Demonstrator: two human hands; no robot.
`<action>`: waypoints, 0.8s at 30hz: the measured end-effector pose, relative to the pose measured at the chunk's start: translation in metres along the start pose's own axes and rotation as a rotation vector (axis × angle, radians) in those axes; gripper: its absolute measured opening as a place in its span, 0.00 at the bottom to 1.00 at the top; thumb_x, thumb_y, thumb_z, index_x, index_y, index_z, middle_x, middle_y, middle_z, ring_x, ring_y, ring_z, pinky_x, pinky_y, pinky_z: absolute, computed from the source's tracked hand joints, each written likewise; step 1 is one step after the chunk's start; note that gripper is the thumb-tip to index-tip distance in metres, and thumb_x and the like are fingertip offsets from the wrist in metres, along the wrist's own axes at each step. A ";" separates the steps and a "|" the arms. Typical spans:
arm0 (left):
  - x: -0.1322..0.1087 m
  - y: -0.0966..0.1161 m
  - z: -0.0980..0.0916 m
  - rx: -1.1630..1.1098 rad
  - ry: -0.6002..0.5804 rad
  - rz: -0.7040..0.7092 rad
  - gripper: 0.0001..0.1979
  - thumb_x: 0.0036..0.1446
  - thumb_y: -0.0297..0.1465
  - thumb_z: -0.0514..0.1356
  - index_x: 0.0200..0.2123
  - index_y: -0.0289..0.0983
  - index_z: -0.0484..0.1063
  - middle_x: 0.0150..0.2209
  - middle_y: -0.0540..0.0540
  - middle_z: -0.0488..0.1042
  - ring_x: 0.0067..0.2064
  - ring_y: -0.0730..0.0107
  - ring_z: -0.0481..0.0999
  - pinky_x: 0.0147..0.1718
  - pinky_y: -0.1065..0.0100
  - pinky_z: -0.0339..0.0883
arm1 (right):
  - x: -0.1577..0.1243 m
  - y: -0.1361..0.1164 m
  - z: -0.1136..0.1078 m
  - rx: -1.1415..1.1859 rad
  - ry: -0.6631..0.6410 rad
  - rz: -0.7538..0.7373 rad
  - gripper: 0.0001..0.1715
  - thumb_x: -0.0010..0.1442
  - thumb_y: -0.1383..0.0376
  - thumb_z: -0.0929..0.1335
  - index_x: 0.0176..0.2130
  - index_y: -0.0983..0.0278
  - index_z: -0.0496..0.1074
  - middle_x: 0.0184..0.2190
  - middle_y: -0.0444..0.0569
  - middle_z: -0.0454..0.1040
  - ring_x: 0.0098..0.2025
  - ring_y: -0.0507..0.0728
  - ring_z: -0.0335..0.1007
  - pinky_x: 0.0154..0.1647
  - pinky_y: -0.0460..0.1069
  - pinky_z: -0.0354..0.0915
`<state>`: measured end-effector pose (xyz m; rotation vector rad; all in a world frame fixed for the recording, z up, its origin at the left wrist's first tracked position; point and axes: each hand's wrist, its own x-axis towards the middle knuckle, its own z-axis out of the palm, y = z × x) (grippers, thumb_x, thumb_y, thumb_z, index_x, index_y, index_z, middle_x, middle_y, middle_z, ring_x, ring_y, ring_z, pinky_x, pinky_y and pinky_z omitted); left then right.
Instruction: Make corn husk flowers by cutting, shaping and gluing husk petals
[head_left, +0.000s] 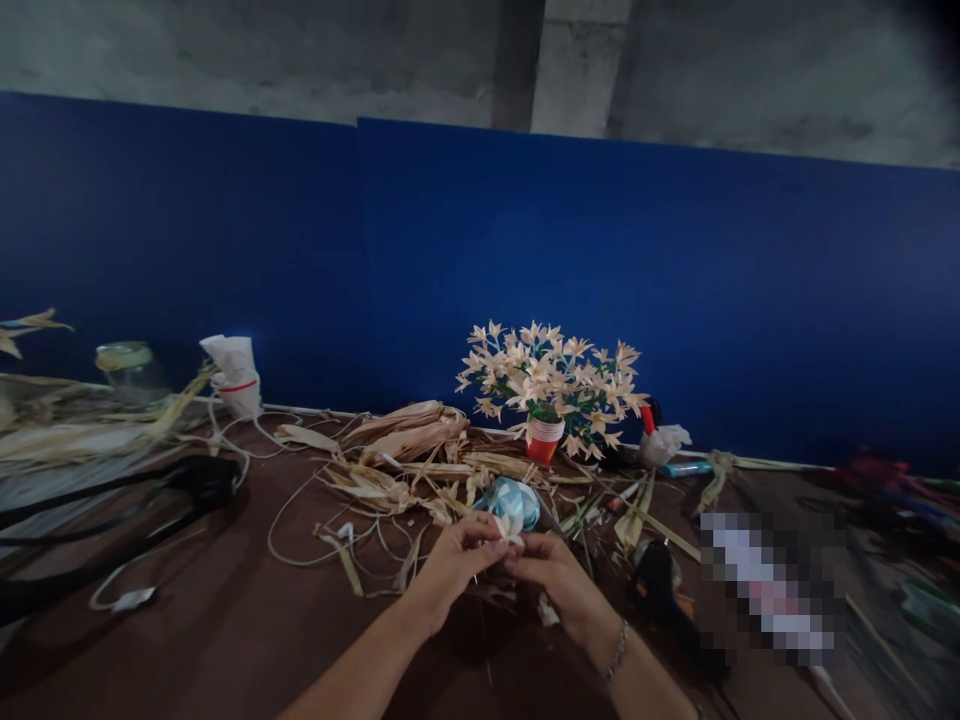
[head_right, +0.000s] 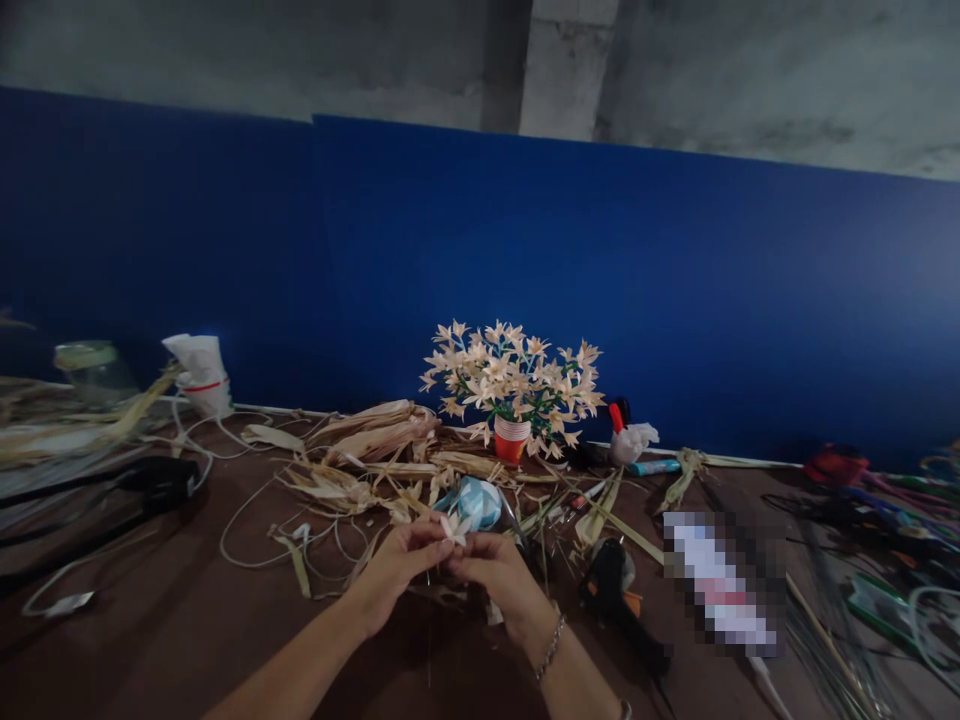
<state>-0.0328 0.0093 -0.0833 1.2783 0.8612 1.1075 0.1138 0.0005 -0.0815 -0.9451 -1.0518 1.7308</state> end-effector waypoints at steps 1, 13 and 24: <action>-0.001 0.001 0.000 -0.002 -0.014 -0.002 0.12 0.41 0.39 0.63 0.22 0.35 0.73 0.33 0.48 0.66 0.36 0.69 0.66 0.37 0.69 0.60 | -0.001 0.000 0.000 -0.008 -0.001 0.005 0.12 0.35 0.64 0.75 0.21 0.68 0.72 0.18 0.43 0.70 0.22 0.48 0.63 0.27 0.44 0.57; 0.000 0.002 0.001 -0.127 0.005 -0.002 0.12 0.35 0.36 0.66 0.18 0.34 0.69 0.31 0.50 0.64 0.35 0.69 0.65 0.35 0.70 0.58 | 0.000 0.000 0.001 -0.069 -0.029 -0.042 0.12 0.37 0.64 0.74 0.23 0.67 0.72 0.20 0.43 0.70 0.23 0.49 0.63 0.28 0.44 0.57; -0.002 0.006 -0.001 -0.230 -0.066 -0.045 0.10 0.35 0.33 0.67 0.19 0.34 0.70 0.29 0.51 0.64 0.34 0.71 0.64 0.36 0.71 0.56 | 0.001 0.003 -0.001 -0.058 0.019 -0.100 0.16 0.34 0.60 0.75 0.21 0.68 0.70 0.19 0.41 0.68 0.22 0.48 0.59 0.26 0.43 0.55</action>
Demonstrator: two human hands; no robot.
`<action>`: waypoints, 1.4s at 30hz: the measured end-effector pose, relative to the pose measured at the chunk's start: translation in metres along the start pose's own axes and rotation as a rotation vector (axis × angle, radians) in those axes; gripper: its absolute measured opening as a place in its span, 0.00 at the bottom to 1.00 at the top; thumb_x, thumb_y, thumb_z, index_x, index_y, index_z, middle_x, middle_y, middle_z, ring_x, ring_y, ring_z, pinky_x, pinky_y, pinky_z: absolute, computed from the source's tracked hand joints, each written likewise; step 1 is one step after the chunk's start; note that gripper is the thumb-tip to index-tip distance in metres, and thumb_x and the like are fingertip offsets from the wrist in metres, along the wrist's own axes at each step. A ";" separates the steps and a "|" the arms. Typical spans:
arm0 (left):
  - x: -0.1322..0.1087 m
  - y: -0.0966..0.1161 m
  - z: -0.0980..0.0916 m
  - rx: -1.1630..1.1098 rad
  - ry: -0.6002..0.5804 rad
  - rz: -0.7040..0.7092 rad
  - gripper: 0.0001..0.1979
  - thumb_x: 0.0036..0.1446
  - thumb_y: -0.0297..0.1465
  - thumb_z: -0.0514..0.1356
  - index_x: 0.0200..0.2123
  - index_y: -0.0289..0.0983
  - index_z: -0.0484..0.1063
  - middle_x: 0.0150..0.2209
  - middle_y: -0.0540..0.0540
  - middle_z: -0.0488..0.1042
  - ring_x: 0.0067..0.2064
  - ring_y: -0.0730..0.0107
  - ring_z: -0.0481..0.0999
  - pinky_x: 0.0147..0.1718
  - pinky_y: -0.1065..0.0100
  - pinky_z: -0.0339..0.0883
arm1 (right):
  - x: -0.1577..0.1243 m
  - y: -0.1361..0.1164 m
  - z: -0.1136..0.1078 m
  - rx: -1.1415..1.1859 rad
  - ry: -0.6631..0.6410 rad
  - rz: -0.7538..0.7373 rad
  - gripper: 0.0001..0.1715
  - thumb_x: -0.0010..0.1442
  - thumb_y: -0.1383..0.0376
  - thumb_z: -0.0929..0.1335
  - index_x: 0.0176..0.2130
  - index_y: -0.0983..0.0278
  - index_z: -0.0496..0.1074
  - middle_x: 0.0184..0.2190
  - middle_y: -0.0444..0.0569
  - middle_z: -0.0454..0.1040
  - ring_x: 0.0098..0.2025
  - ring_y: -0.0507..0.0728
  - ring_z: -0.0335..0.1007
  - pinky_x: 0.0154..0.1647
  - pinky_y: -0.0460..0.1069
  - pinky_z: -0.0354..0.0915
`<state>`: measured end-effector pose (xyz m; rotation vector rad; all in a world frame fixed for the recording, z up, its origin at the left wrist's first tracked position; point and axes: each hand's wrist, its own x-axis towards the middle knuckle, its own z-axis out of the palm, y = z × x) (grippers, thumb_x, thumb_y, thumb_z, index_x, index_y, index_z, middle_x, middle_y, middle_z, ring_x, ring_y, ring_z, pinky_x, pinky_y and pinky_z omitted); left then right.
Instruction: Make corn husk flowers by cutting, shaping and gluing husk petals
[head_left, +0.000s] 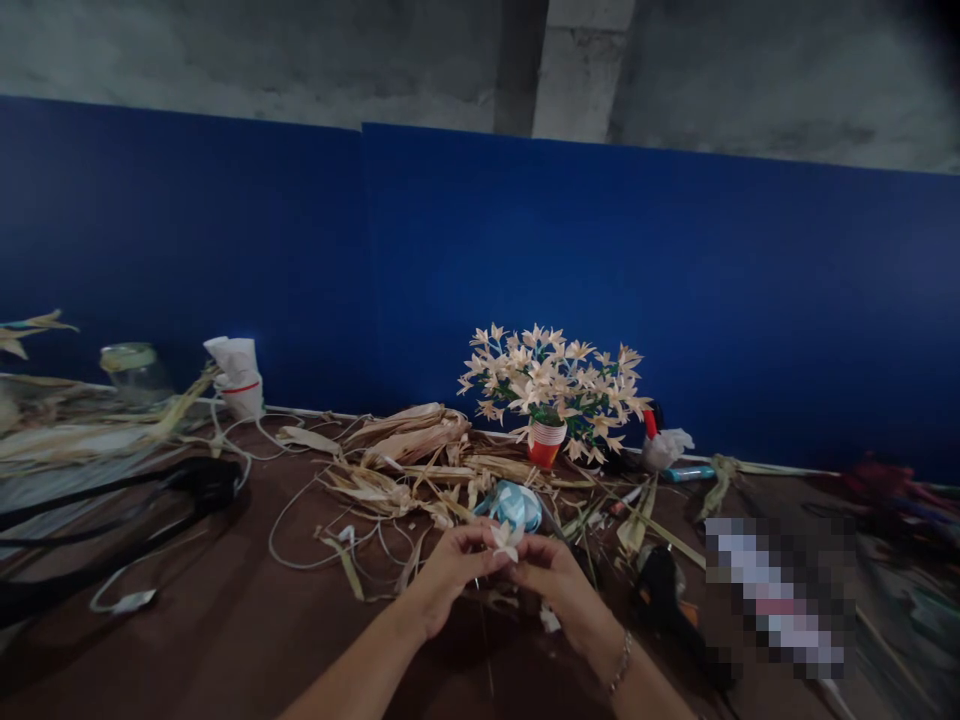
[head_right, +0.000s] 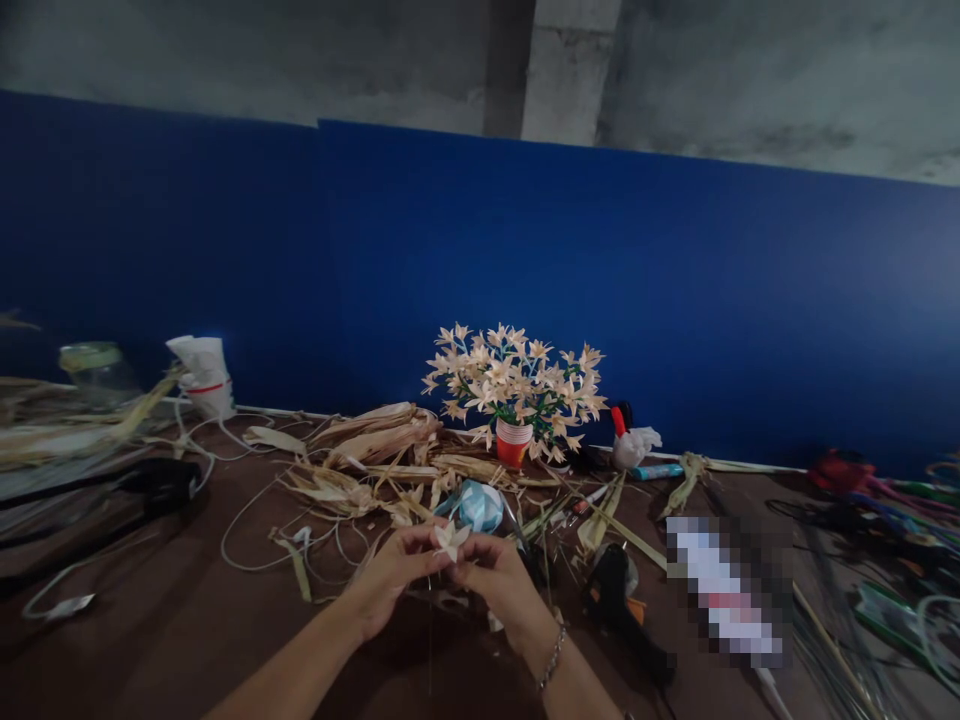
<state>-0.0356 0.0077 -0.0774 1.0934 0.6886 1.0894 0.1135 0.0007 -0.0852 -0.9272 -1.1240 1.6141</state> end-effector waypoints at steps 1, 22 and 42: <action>0.000 0.001 0.000 -0.007 -0.012 -0.001 0.10 0.35 0.33 0.67 0.18 0.33 0.71 0.29 0.51 0.65 0.34 0.71 0.64 0.36 0.71 0.56 | -0.001 -0.002 0.000 0.004 -0.009 -0.002 0.16 0.33 0.61 0.76 0.20 0.68 0.70 0.19 0.41 0.68 0.22 0.47 0.59 0.26 0.43 0.55; -0.001 -0.004 -0.005 -0.033 -0.103 -0.046 0.10 0.33 0.30 0.68 0.21 0.33 0.72 0.33 0.49 0.64 0.36 0.70 0.64 0.34 0.72 0.57 | -0.001 -0.003 -0.001 -0.017 -0.118 0.066 0.14 0.33 0.62 0.76 0.22 0.68 0.73 0.19 0.41 0.69 0.21 0.46 0.60 0.25 0.43 0.55; -0.004 0.001 -0.002 -0.047 -0.158 -0.069 0.11 0.32 0.31 0.68 0.21 0.33 0.71 0.34 0.48 0.63 0.35 0.71 0.63 0.32 0.73 0.59 | -0.006 -0.006 0.001 0.015 -0.106 0.124 0.13 0.32 0.65 0.76 0.22 0.68 0.74 0.20 0.43 0.71 0.22 0.48 0.64 0.25 0.42 0.56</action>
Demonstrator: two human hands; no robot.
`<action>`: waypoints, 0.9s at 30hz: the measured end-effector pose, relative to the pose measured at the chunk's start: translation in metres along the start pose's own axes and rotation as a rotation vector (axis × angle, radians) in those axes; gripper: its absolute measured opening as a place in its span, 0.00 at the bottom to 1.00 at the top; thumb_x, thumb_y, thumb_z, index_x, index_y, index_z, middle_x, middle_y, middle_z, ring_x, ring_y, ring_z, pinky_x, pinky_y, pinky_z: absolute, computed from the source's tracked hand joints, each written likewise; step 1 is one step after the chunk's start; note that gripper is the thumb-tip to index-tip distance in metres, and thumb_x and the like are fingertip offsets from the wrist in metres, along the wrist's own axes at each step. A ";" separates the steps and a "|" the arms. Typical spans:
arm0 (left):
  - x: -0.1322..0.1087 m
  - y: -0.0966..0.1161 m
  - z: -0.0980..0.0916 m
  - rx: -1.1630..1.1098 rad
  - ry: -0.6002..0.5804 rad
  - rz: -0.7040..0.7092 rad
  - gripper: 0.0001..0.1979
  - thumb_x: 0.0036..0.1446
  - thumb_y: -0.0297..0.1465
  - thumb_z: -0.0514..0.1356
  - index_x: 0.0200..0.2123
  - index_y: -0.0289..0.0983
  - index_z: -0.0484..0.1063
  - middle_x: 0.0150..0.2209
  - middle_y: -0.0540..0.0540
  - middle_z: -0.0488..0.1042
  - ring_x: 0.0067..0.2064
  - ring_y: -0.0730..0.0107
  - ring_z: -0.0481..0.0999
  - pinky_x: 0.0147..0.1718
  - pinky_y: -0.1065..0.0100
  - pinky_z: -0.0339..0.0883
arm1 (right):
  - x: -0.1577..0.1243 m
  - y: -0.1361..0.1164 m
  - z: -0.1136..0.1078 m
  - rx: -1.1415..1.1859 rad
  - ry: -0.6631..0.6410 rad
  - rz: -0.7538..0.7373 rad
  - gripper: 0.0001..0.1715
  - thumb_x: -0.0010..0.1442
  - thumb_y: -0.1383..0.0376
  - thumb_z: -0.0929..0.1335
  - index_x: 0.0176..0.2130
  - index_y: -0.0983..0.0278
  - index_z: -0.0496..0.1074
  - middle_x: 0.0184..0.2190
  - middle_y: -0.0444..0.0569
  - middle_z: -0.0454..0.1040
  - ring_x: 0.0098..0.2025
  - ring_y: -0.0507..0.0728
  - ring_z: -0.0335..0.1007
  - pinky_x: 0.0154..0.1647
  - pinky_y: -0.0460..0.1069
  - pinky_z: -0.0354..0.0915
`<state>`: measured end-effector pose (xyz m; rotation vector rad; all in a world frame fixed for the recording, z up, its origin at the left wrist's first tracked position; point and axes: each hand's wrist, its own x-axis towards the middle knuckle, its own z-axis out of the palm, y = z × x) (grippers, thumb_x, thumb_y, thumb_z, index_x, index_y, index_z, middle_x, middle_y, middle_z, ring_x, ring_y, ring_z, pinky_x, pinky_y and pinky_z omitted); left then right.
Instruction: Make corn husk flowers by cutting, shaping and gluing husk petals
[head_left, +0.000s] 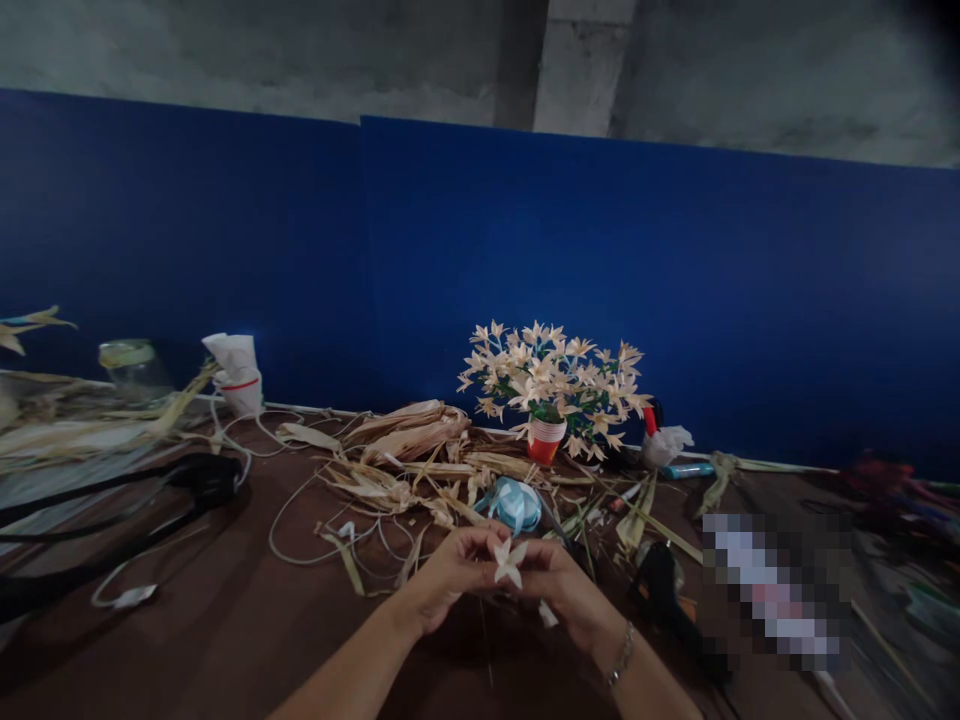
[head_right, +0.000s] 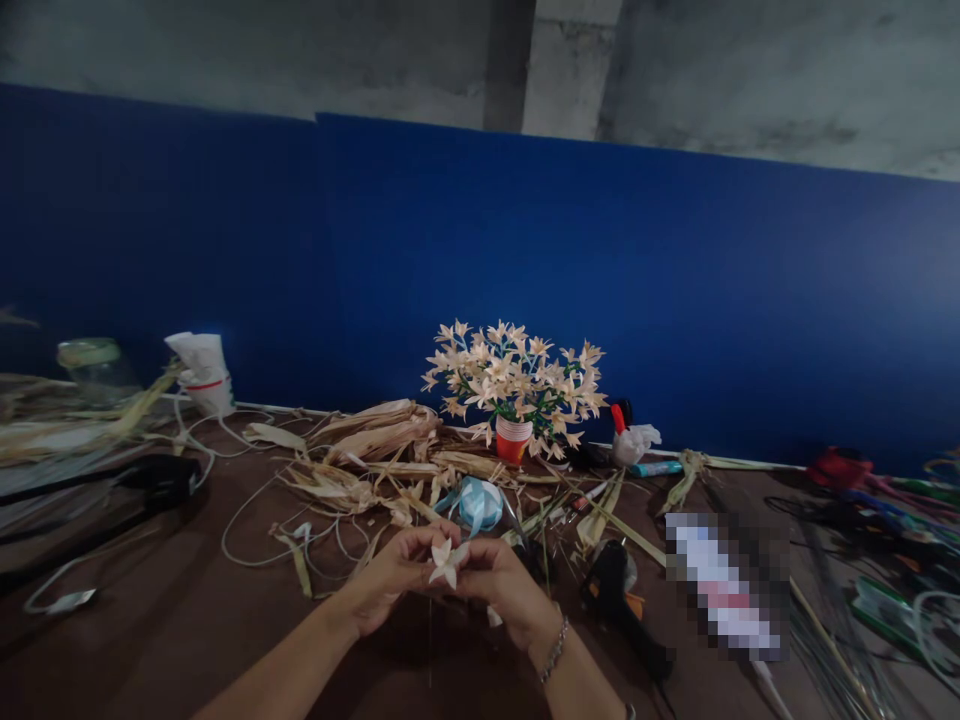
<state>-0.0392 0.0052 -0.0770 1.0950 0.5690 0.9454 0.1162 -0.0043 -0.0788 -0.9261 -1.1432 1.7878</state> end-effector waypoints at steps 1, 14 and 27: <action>0.000 -0.001 0.000 -0.005 0.001 -0.001 0.11 0.32 0.31 0.69 0.21 0.33 0.71 0.34 0.48 0.63 0.35 0.71 0.63 0.31 0.72 0.59 | 0.000 0.000 0.001 -0.005 -0.001 0.008 0.13 0.32 0.65 0.76 0.22 0.68 0.74 0.19 0.43 0.71 0.22 0.48 0.64 0.24 0.42 0.56; 0.003 -0.005 -0.001 -0.025 0.022 0.031 0.11 0.31 0.31 0.69 0.20 0.33 0.71 0.33 0.49 0.62 0.33 0.73 0.62 0.31 0.73 0.57 | 0.002 0.002 -0.003 -0.026 -0.041 -0.031 0.13 0.35 0.63 0.75 0.24 0.67 0.74 0.20 0.42 0.71 0.23 0.48 0.63 0.27 0.43 0.56; -0.003 0.005 0.004 0.001 -0.017 -0.020 0.11 0.37 0.32 0.67 0.27 0.34 0.73 0.28 0.50 0.66 0.31 0.73 0.65 0.33 0.72 0.59 | 0.001 0.002 -0.003 0.037 -0.002 -0.007 0.14 0.36 0.64 0.75 0.21 0.68 0.70 0.18 0.41 0.68 0.20 0.45 0.58 0.23 0.41 0.53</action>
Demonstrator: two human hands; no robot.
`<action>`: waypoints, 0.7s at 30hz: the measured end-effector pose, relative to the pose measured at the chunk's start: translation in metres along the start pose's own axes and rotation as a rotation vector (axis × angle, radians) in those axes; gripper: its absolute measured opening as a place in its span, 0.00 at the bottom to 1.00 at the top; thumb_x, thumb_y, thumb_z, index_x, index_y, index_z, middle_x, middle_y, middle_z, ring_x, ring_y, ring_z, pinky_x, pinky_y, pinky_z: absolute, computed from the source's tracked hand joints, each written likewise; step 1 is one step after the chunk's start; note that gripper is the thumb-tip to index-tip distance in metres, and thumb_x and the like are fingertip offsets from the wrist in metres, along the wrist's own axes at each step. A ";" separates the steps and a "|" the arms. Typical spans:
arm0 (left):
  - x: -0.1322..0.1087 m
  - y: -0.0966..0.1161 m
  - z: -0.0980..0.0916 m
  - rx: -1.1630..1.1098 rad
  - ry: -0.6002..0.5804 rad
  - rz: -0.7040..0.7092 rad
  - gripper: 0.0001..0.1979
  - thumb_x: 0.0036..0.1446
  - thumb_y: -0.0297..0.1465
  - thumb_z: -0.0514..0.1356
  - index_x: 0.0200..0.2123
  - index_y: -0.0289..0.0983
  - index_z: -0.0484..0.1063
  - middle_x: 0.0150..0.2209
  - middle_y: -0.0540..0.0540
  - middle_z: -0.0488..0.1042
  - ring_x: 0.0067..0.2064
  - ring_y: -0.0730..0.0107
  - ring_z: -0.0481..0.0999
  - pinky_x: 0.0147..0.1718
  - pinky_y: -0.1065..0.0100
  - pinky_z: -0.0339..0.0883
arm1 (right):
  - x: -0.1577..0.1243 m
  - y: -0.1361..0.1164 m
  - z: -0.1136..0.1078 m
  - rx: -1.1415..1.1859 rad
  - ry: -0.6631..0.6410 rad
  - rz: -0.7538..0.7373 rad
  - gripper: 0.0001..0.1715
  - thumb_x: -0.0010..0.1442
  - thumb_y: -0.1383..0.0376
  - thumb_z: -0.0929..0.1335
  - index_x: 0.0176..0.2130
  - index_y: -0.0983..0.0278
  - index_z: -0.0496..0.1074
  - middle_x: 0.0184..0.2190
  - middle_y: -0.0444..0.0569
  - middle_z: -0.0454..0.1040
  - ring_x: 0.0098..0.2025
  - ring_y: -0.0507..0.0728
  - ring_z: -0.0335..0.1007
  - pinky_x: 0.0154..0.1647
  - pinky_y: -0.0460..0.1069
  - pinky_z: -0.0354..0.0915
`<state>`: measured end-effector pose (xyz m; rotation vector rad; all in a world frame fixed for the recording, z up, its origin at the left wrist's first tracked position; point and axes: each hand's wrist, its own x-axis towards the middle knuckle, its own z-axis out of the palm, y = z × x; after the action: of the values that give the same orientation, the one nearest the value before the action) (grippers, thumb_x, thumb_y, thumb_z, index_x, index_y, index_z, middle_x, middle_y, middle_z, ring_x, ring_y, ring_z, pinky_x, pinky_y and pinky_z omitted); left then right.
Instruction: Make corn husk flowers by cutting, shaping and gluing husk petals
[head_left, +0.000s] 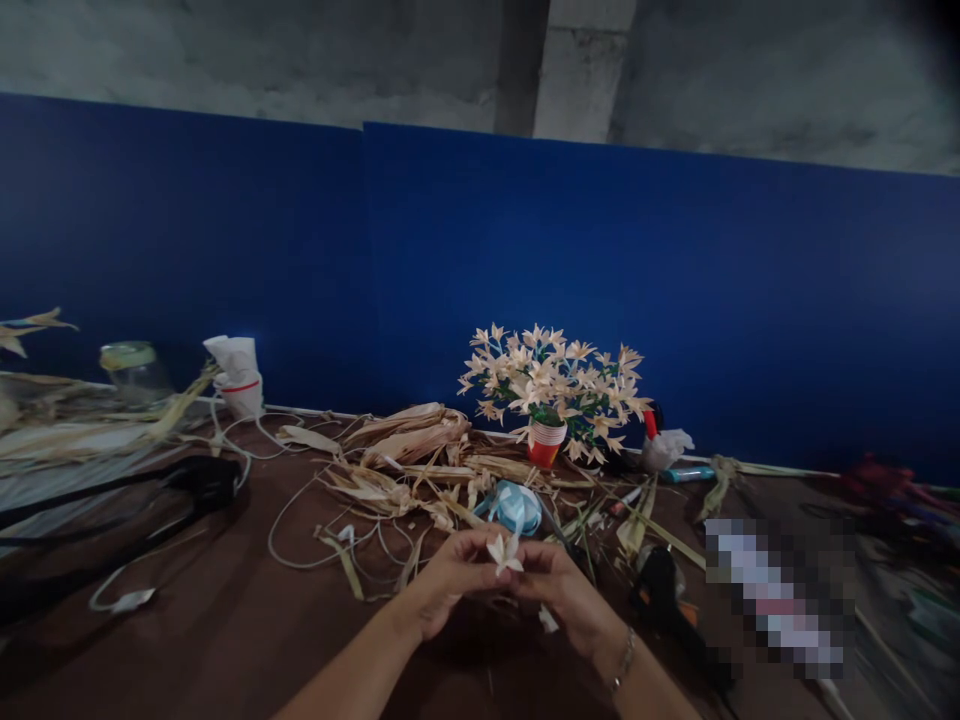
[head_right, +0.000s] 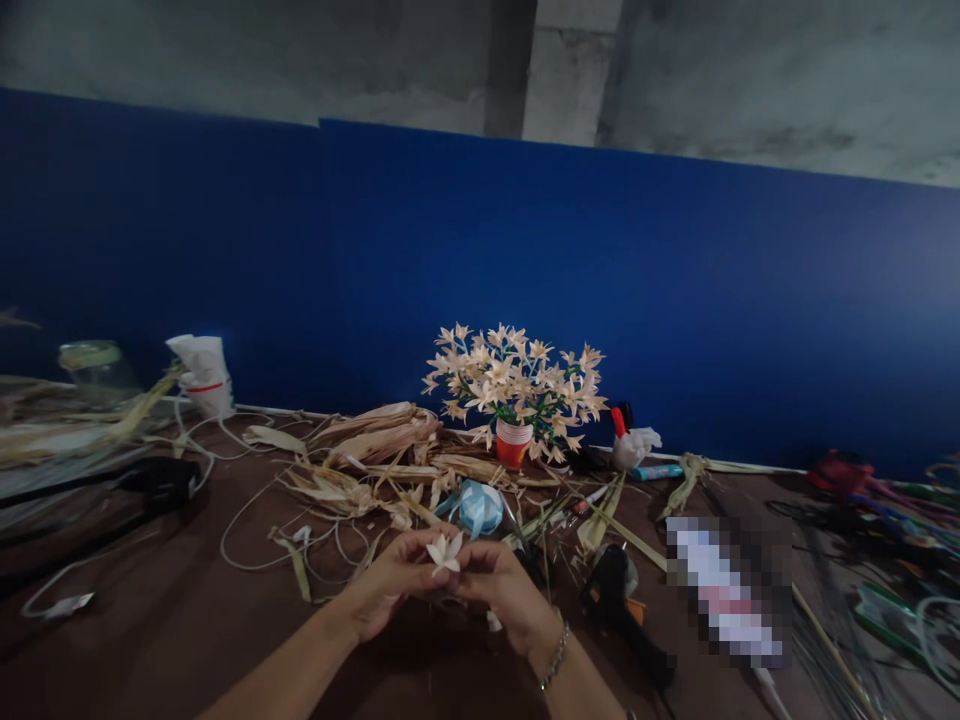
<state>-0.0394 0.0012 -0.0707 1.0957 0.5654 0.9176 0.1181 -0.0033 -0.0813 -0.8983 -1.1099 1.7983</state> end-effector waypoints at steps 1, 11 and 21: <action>0.000 0.000 0.000 -0.002 0.007 -0.005 0.11 0.36 0.32 0.67 0.26 0.34 0.73 0.28 0.50 0.66 0.31 0.73 0.65 0.33 0.72 0.59 | 0.000 0.001 -0.001 -0.006 -0.007 0.004 0.14 0.36 0.64 0.75 0.22 0.68 0.70 0.18 0.41 0.68 0.20 0.45 0.58 0.22 0.41 0.53; 0.001 -0.003 -0.002 -0.023 0.021 0.014 0.11 0.32 0.31 0.69 0.22 0.33 0.72 0.34 0.48 0.65 0.34 0.72 0.63 0.33 0.72 0.59 | -0.002 -0.006 0.004 0.011 -0.055 0.002 0.13 0.34 0.66 0.76 0.20 0.69 0.70 0.19 0.42 0.70 0.22 0.47 0.62 0.25 0.42 0.54; 0.002 -0.002 -0.001 0.035 0.027 0.043 0.12 0.30 0.30 0.69 0.17 0.33 0.70 0.33 0.48 0.63 0.33 0.72 0.63 0.31 0.73 0.58 | 0.001 0.004 -0.004 -0.081 -0.075 0.001 0.11 0.36 0.65 0.75 0.23 0.69 0.73 0.21 0.43 0.71 0.24 0.48 0.63 0.27 0.43 0.56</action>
<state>-0.0388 0.0031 -0.0730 1.1319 0.5837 0.9642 0.1196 -0.0019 -0.0863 -0.8854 -1.2377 1.8115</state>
